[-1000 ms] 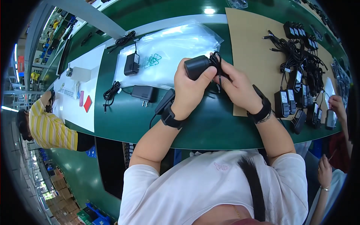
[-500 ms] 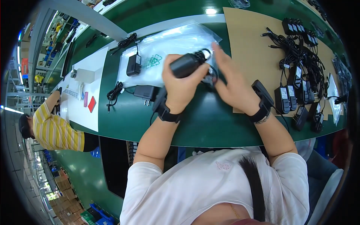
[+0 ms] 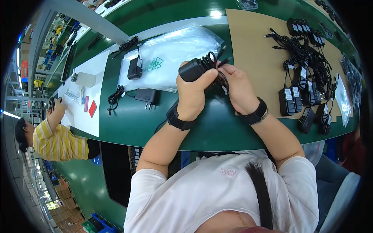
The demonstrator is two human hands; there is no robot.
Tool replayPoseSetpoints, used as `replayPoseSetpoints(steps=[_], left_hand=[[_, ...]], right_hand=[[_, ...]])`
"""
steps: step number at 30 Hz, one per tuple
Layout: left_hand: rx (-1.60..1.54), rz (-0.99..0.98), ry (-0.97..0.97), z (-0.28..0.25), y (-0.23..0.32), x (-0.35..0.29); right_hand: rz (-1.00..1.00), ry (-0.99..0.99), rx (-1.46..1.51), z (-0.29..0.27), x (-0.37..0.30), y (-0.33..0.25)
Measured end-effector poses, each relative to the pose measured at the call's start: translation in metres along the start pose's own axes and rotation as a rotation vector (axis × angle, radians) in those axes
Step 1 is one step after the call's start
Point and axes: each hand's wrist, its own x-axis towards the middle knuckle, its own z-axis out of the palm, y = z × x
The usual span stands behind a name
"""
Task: The person packages power adapters by hand, picking up an adapter, folding its cord, and sliding it into a plastic bag. The bagged item is then set aside on a cardboard sheet, and the process is repeated.
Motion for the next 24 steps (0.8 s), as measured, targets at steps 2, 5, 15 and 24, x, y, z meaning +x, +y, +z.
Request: replayPoseSetpoints(steps=[2, 5, 15, 24], left_hand=[[-0.029, -0.007, 0.005, -0.001, -0.001, 0.001], [-0.061, -0.054, 0.013, -0.003, -0.002, 0.002], [0.13, -0.016, -0.295, -0.023, 0.013, 0.017], [1.883, 0.459, 0.018, -0.066, -0.01, 0.046]], right_hand=[[-0.012, -0.081, -0.022, -0.004, 0.0, 0.002], [0.036, -0.102, -0.278, 0.0, -0.007, 0.0], [-0.461, 0.05, -0.702, -0.015, 0.001, -0.015], [-0.344, 0.221, -0.262, -0.03, 0.007, -0.049]])
